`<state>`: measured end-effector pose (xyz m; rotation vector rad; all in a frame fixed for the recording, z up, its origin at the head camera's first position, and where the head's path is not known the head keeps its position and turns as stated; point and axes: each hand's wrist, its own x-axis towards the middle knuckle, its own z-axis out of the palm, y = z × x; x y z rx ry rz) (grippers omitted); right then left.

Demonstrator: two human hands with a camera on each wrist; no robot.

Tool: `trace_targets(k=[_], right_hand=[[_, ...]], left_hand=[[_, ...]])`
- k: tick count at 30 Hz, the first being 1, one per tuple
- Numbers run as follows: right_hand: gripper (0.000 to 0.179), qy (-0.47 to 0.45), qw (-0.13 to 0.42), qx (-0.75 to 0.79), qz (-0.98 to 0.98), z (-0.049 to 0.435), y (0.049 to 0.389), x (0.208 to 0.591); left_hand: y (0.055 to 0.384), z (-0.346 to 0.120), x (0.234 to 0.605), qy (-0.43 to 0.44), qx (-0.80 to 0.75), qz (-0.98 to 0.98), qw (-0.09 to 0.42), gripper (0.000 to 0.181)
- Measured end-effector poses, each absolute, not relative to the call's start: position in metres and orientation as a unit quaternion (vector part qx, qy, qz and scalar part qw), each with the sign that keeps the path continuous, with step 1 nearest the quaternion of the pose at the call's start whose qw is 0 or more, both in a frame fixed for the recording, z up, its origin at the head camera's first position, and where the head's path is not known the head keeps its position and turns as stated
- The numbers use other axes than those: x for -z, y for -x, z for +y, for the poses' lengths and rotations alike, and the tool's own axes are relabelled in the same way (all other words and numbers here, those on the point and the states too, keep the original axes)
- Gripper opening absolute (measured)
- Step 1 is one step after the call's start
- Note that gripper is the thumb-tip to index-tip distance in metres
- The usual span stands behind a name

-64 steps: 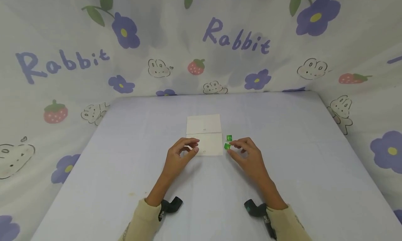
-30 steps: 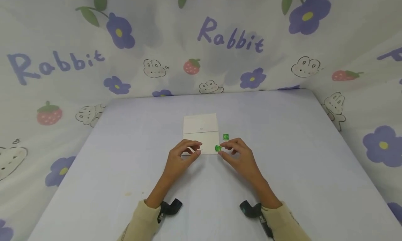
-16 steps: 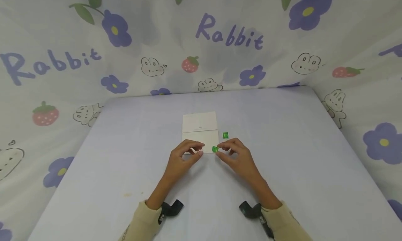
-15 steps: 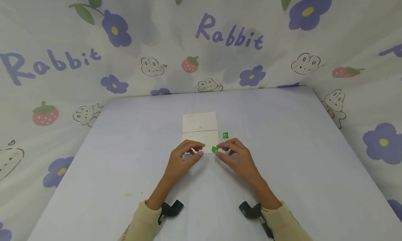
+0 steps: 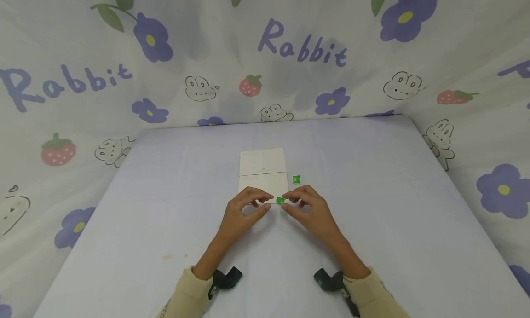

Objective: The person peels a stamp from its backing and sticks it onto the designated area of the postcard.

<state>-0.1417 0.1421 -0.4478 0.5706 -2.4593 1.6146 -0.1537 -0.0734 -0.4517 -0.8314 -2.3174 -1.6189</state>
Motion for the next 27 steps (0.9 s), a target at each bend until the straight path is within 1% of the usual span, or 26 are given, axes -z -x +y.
trace_targets(k=[6,14,21,27], right_hand=[[0.023,-0.199,0.056,-0.550,-0.809,0.142,0.142,0.451],[0.020,-0.190,0.028,-0.555,-0.809,0.141,0.141,0.451],[0.020,-0.194,0.025,-0.559,-0.806,0.141,0.142,0.453],[0.020,-0.203,0.031,-0.556,-0.805,0.141,0.142,0.454]], left_hand=[[0.153,-0.072,0.453,0.306,0.539,-0.776,0.117,0.020],[0.157,-0.072,0.462,0.315,0.534,-0.775,0.122,0.017],[0.167,-0.074,0.486,0.329,0.521,-0.776,0.135,0.016],[0.170,-0.076,0.489,0.336,0.507,-0.780,0.149,0.010]])
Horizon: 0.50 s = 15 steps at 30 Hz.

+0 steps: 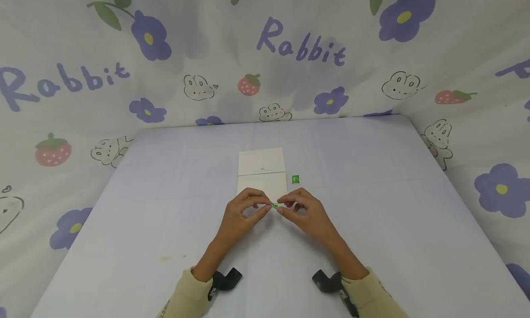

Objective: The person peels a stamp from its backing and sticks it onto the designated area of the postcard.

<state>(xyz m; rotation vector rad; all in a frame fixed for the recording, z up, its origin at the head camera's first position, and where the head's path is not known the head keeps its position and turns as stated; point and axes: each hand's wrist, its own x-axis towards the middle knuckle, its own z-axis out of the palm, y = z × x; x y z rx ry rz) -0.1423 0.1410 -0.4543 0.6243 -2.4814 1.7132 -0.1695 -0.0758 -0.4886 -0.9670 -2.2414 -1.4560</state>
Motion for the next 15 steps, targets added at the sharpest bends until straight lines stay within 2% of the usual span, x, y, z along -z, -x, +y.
trace_targets(k=[4,12,15], right_hand=[[0.021,-0.208,0.058,-0.552,-0.805,0.141,0.142,0.455],[0.025,-0.226,0.185,-0.530,-0.796,0.144,0.149,0.475],[0.027,-0.235,0.213,-0.515,-0.796,0.144,0.151,0.483]], left_hand=[[0.168,-0.076,0.487,0.323,0.511,-0.782,0.151,0.007],[0.168,-0.075,0.487,0.275,0.519,-0.796,0.148,0.007],[0.168,-0.075,0.488,0.265,0.520,-0.798,0.148,0.008]])
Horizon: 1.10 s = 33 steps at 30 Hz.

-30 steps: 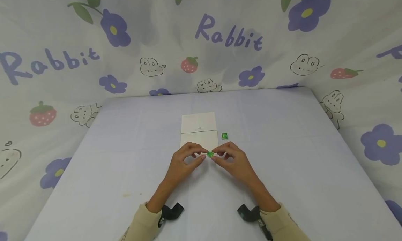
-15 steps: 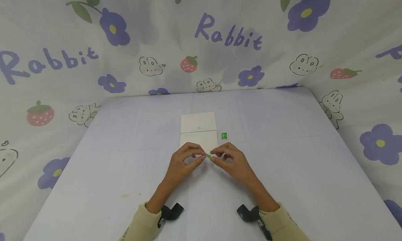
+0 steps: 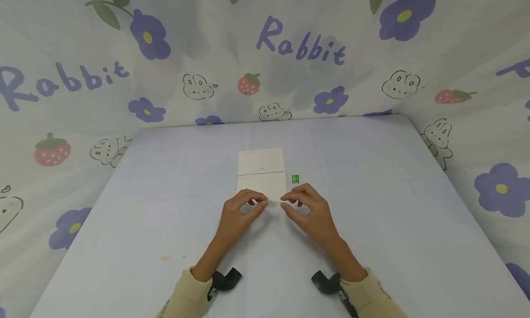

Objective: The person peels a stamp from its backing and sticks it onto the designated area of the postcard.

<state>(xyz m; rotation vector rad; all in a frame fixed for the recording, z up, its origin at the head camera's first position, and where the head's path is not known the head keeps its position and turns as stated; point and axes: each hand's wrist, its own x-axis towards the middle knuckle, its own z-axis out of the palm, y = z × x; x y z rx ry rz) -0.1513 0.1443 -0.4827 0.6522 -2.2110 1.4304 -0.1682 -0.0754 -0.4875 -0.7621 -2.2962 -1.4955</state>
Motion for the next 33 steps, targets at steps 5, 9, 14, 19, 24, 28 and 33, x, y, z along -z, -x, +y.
trace_targets(k=[5,9,14,19,24,28,33], right_hand=[[0.029,-0.269,0.236,-0.490,-0.795,0.144,0.151,0.485],[0.029,-0.292,0.251,-0.464,-0.798,0.144,0.151,0.484],[0.025,-0.304,0.262,-0.434,-0.807,0.143,0.151,0.485],[0.019,-0.307,0.267,-0.415,-0.814,0.143,0.153,0.487],[0.015,-0.316,0.285,-0.402,-0.811,0.144,0.154,0.489],[0.018,-0.330,0.297,-0.403,-0.800,0.144,0.155,0.492],[0.025,-0.336,0.278,-0.415,-0.799,0.145,0.155,0.494]], left_hand=[[0.169,-0.074,0.489,0.261,0.525,-0.796,0.152,0.007],[0.168,-0.073,0.490,0.252,0.532,-0.795,0.145,0.007],[0.167,-0.071,0.490,0.246,0.542,-0.792,0.133,0.007],[0.166,-0.070,0.490,0.242,0.547,-0.792,0.120,0.008],[0.165,-0.068,0.491,0.239,0.544,-0.796,0.112,0.008],[0.164,-0.067,0.492,0.242,0.541,-0.797,0.116,0.008],[0.164,-0.067,0.494,0.246,0.544,-0.793,0.118,0.007]])
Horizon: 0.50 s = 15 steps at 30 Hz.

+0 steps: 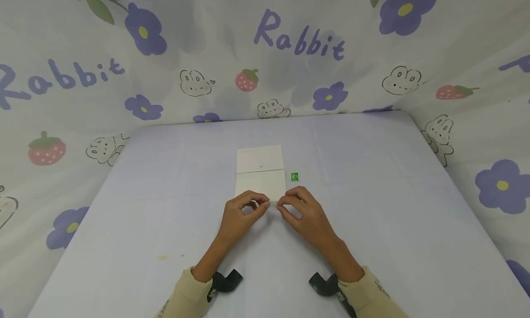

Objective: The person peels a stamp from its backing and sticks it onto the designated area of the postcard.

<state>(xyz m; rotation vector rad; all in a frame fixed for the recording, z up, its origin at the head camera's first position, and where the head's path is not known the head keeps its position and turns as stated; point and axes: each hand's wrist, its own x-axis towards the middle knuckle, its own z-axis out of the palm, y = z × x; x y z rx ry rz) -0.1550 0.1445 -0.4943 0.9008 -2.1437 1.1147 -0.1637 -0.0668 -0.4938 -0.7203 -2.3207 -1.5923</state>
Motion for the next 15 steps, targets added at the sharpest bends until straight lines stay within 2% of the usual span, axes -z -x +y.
trace_targets(k=[4,15], right_hand=[[0.025,-0.331,0.252,-0.423,-0.805,0.1458,0.1535,0.4945],[0.023,-0.308,0.231,-0.437,-0.813,0.1470,0.1518,0.4945]], left_hand=[[0.1642,-0.0662,0.4940,0.244,0.547,-0.792,0.116,0.008],[0.1632,-0.0667,0.4935,0.211,0.549,-0.802,0.104,0.007]])
